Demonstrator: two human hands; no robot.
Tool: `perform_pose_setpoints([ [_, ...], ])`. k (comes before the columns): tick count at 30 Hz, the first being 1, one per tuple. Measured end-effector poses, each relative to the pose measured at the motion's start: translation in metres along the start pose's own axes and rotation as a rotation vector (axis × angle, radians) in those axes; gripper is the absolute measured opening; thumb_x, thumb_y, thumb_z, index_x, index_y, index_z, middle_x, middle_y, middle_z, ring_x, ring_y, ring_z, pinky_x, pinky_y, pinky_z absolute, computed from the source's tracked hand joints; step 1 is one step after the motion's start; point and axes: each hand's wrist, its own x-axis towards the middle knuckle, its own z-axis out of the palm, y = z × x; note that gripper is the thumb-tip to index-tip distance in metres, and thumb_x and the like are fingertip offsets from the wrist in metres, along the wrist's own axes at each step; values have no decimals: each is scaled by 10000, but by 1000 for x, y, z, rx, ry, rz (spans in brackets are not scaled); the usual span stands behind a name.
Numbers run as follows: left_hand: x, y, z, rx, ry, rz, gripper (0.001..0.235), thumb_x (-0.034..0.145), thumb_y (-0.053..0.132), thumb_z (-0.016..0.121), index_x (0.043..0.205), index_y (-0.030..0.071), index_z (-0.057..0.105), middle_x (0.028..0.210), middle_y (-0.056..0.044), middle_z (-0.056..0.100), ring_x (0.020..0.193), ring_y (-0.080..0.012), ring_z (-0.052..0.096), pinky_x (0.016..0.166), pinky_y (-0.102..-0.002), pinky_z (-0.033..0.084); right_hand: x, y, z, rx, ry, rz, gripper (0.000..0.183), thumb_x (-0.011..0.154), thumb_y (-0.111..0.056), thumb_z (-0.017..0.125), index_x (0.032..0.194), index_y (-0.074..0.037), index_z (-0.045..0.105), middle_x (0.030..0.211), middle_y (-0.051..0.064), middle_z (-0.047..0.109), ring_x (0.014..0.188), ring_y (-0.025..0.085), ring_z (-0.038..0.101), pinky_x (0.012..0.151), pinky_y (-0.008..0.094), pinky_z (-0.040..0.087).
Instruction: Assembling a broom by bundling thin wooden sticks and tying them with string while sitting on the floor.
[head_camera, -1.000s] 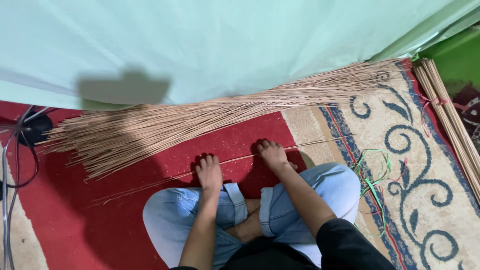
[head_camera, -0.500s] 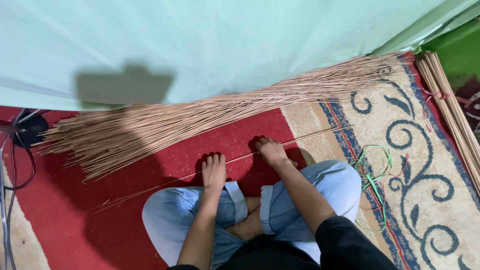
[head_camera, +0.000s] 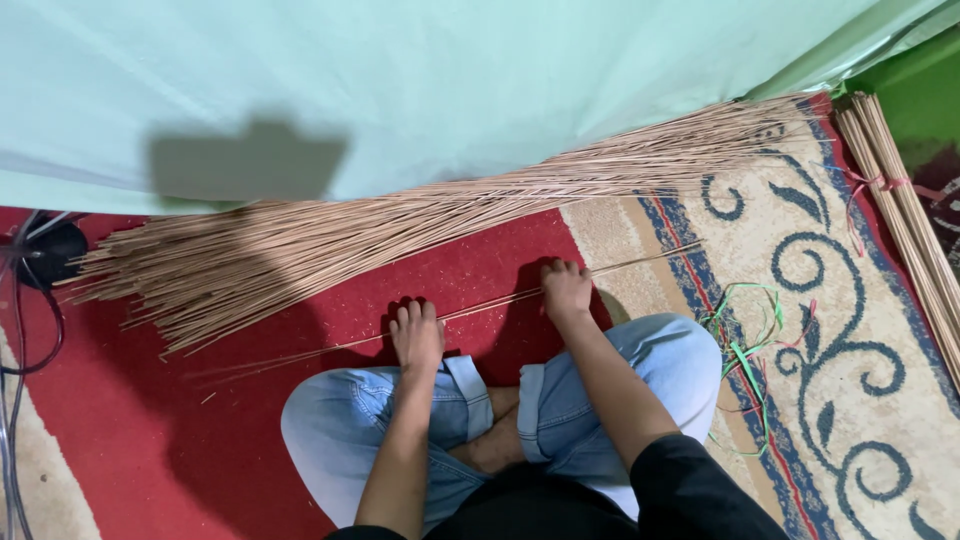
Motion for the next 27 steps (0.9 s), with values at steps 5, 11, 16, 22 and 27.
perform_pose_setpoints([
  [5, 0, -2, -3, -37, -47, -39, 343, 933, 315, 655, 1228, 157, 582, 1193, -78, 547, 1148, -309, 504, 937, -483, 464, 1, -2, -15, -6, -253, 284, 347, 994, -165, 543, 1311, -263, 643, 1336, 43, 606, 1234, 291, 539, 960, 467, 407],
  [11, -1, -1, -5, -97, -41, -95, 441, 875, 271, 727, 1258, 153, 543, 1210, -91, 531, 1167, -331, 492, 962, -521, 455, -16, -26, -70, -111, -241, 131, 330, 1037, -155, 483, 1352, -243, 522, 1347, 53, 562, 1244, 280, 517, 993, 475, 378],
  [16, 14, 3, -43, -180, 5, -89, 501, 916, 283, 639, 1381, 191, 479, 1349, -87, 472, 1192, -325, 469, 966, -500, 425, 16, -15, 12, -62, -161, 42, 368, 950, -268, 631, 1308, -221, 559, 1269, 54, 561, 1225, 287, 534, 982, 461, 419],
  [22, 51, -15, -46, -83, 1, -67, 553, 993, 236, 568, 1520, 165, 415, 1525, -92, 419, 1280, -310, 445, 994, -468, 407, 21, -9, 34, 229, -158, 112, 430, 920, -400, 674, 1297, -213, 585, 1285, 82, 547, 1253, 325, 525, 1019, 504, 466],
  [27, 65, -28, -23, -31, 66, -37, 568, 980, 261, 566, 1518, 181, 402, 1472, -66, 464, 1236, -275, 473, 958, -447, 410, 26, -10, 32, 235, -186, 119, 408, 945, -414, 650, 1293, -212, 584, 1295, 87, 524, 1271, 333, 498, 1017, 494, 474],
])
